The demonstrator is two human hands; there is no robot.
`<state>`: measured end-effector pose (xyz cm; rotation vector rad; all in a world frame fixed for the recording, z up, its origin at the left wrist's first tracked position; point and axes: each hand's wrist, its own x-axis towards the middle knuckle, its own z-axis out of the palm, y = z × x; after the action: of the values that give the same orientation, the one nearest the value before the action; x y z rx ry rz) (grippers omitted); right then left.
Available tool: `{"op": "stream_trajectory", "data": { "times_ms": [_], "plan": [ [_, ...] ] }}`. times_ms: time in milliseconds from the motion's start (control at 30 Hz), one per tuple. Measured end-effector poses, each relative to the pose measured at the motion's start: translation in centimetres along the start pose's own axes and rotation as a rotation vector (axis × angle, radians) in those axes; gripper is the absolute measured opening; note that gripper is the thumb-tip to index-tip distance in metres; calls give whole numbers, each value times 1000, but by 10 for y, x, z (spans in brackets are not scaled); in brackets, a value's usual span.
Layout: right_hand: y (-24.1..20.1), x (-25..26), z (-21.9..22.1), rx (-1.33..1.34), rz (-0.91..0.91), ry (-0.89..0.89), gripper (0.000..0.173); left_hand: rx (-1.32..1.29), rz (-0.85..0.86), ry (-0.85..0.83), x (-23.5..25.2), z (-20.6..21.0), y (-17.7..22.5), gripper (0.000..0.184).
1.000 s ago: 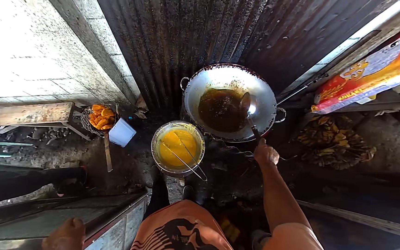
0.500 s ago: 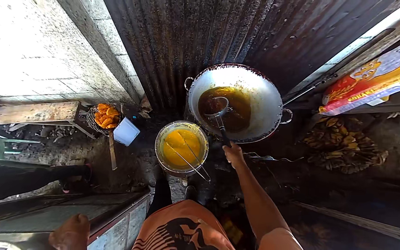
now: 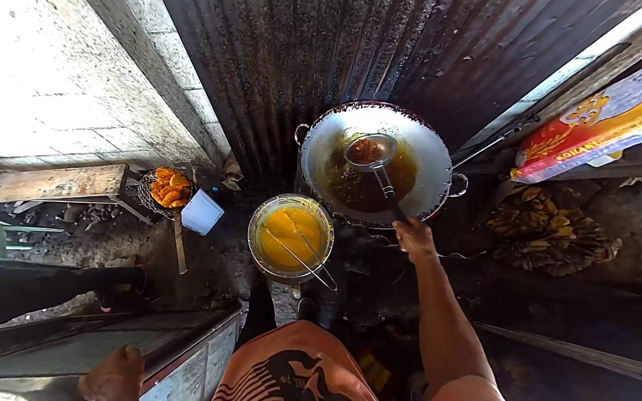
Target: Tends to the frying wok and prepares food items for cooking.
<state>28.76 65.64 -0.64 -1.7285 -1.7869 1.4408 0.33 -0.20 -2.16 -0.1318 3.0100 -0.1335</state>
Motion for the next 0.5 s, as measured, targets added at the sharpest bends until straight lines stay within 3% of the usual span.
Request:
{"op": "stream_trajectory", "data": {
  "times_ms": [200,333,500],
  "plan": [
    [-7,20,-48,-679,31,184,38,14,-6,-6,-1,-1,1,41],
    [1,6,-55,-1041,112,187,43,17,-7,-20,-2,-4,2,41],
    [20,-23,-34,-1127,128,17,51,41,-8,-20,-1,-3,2,42]
  ]
}}
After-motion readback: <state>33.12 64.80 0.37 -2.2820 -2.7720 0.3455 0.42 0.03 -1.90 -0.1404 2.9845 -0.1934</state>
